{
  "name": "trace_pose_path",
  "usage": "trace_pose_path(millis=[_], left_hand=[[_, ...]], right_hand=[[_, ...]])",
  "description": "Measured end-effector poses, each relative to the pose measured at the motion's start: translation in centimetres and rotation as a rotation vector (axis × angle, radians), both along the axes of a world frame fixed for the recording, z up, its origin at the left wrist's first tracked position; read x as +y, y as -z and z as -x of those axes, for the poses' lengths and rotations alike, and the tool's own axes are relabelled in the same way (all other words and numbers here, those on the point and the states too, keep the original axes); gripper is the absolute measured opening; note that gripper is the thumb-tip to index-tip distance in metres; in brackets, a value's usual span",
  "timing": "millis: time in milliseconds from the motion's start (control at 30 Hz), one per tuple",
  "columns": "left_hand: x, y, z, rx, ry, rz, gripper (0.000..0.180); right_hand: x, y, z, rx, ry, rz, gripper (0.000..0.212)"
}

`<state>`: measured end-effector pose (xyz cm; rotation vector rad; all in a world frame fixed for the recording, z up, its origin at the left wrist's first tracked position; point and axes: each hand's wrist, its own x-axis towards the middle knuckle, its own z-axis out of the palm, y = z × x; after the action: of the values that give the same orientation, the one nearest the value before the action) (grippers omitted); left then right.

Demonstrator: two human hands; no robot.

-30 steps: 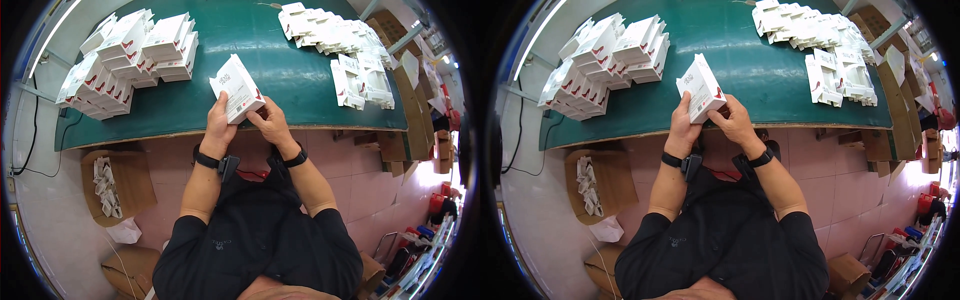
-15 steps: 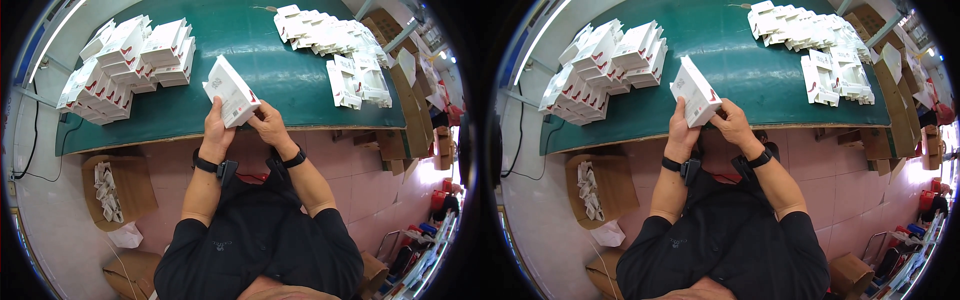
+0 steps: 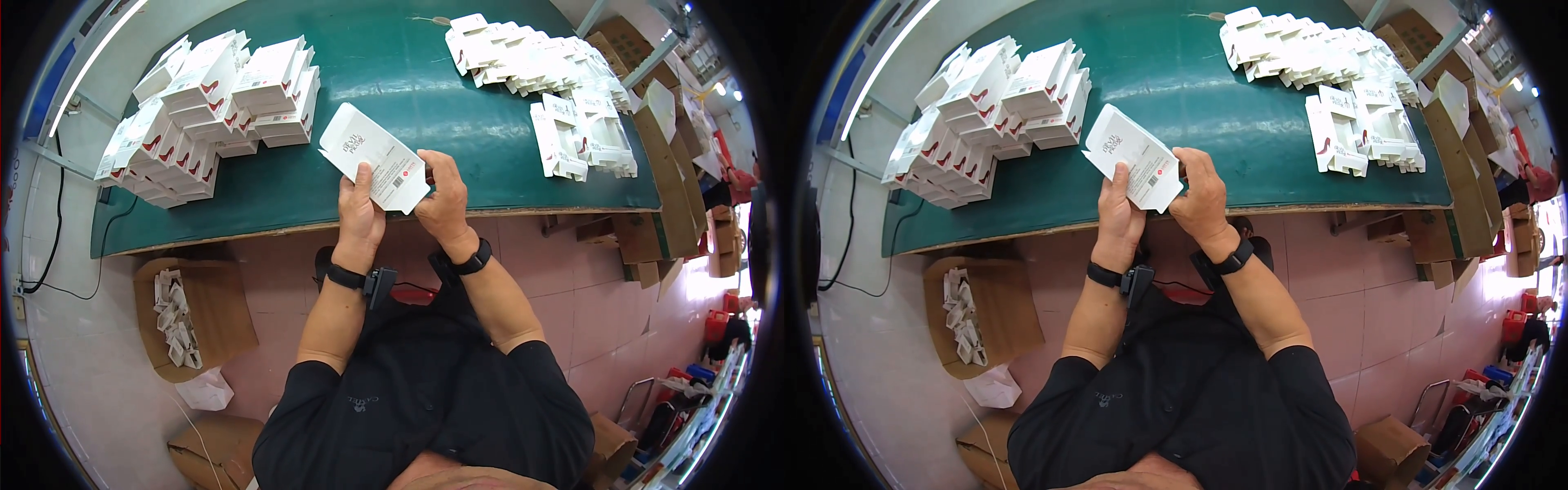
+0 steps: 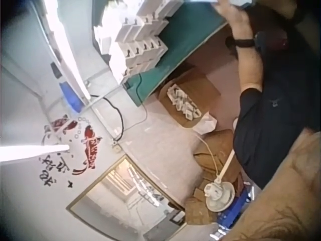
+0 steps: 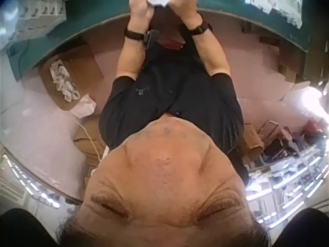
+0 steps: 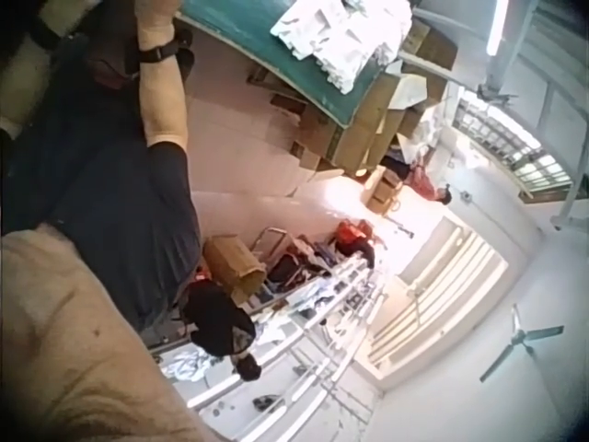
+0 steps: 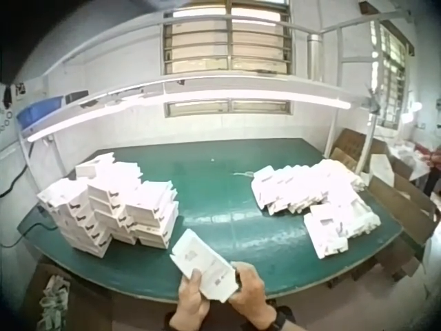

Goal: The person picks up flat white boxes, folds the flaps and sides to assemble them, and places each finished box onto a stack.

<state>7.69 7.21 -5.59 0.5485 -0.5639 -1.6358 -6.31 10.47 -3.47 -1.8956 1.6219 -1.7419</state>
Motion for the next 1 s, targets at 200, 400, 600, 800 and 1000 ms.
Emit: trace_pose_path(millis=[200, 400, 600, 800, 1000], left_hand=[[-0.2, -0.2, -0.3, 0.004, 0.064, -0.009, 0.044], [-0.3, -0.3, 0.0, 0.013, 0.046, -0.008, 0.046], [0.0, -0.4, 0.1, -0.014, 0.009, 0.018, 0.049], [-0.1, -0.2, 0.0, -0.01, 0.022, 0.017, 0.05], [-0.1, -0.5, -0.3, 0.04, 0.074, -0.017, 0.053]], right_hand=[[-0.2, 1.1, 1.5, 0.115, 0.008, 0.115, 0.041], [-0.3, 2.0, 0.8, -0.45, -0.192, -0.211, 0.047], [0.2, 1.1, -0.4, -0.45, -0.22, -0.319, 0.06], [0.2, 1.5, -0.2, -0.461, -0.274, -0.314, 0.061], [0.7, 1.2, -0.2, -0.532, -0.318, -0.343, 0.054]])
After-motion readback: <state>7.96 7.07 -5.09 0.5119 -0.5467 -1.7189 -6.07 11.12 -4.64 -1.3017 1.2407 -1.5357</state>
